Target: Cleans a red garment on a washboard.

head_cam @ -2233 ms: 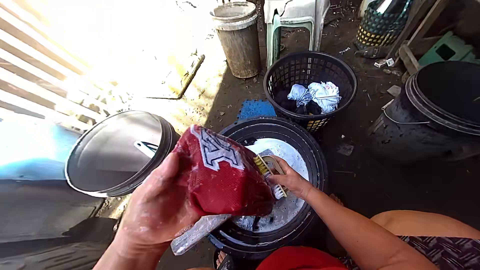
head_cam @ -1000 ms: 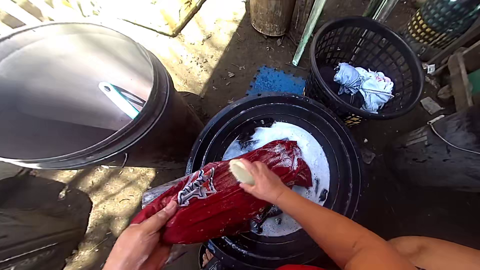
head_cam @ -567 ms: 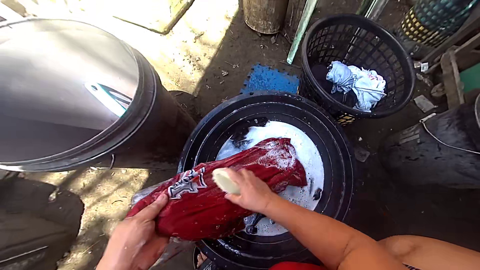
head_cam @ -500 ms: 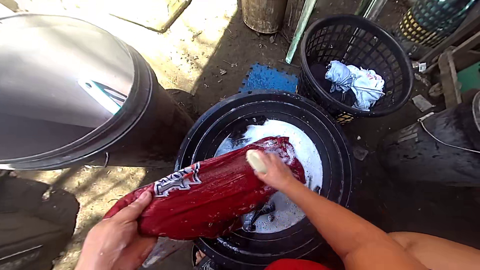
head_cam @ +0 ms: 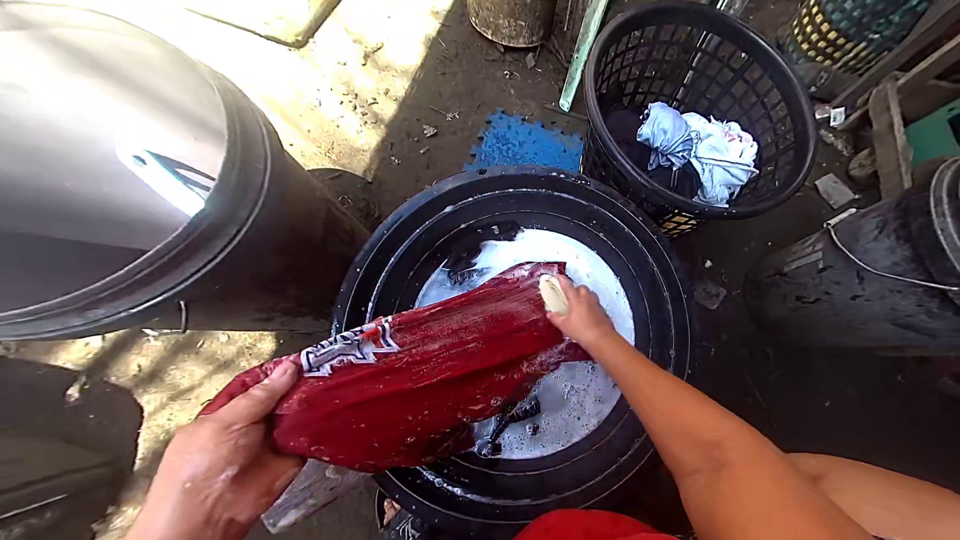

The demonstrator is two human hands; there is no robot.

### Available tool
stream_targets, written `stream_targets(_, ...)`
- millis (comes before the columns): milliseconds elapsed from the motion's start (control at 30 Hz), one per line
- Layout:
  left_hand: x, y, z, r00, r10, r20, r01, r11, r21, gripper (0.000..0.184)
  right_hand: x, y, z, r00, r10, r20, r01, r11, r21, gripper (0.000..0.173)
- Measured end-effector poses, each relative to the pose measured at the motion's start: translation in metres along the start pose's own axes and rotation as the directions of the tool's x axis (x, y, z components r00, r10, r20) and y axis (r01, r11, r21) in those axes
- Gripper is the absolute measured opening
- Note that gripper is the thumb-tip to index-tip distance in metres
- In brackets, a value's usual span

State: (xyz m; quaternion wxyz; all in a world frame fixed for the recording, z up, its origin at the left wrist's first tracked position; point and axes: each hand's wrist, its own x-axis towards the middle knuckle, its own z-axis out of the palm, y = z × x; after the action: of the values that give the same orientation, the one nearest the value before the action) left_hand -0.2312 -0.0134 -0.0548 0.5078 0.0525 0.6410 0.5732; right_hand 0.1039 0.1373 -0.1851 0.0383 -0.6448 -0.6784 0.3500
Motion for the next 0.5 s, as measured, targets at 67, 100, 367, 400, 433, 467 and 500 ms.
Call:
stream_targets(67,0.005,-0.007,-0.002,0.982,-0.044,0.184,0.051,0.998,-0.031,0.022,0.007,0.024,-0.011,0.985,0.159,-0.064,-0.149,0.978,0.145,0.084)
stream_targets(100,0.005,-0.014,-0.005,0.942,-0.108,0.318,0.117,0.993,-0.008,0.025,0.002,0.028,-0.007,0.979,0.192,-0.069,-0.170,0.954,0.247,0.086)
stream_targets(367,-0.010,0.032,-0.009,0.686,0.051,0.726,0.024,0.995,-0.093,0.073,-0.014,0.010,-0.045,0.974,0.063,-0.218,0.078,0.809,0.583,0.086)
stream_targets(400,-0.005,0.030,-0.010,0.730,0.074,0.680,0.033,0.989,-0.144,0.077,-0.009,0.006,-0.060,0.966,0.084,-0.246,0.093,0.772,0.628,0.089)
stream_targets(433,-0.003,0.021,-0.005,0.805,0.049,0.591,0.017,0.994,-0.105,0.074,-0.003,0.005,-0.071,0.959,0.098,-0.265,0.096,0.770,0.631,0.090)
stream_targets(467,-0.002,0.005,-0.001,0.855,-0.019,0.518,0.023,1.000,-0.001,0.064,0.004,0.009,-0.076,0.957,0.098,-0.275,0.088,0.801,0.592,0.091)
stream_targets(500,-0.002,-0.013,0.003,0.874,-0.122,0.471,0.053,0.986,0.157,0.050,0.012,0.018,-0.078,0.958,0.092,-0.272,0.061,0.861,0.505,0.091)
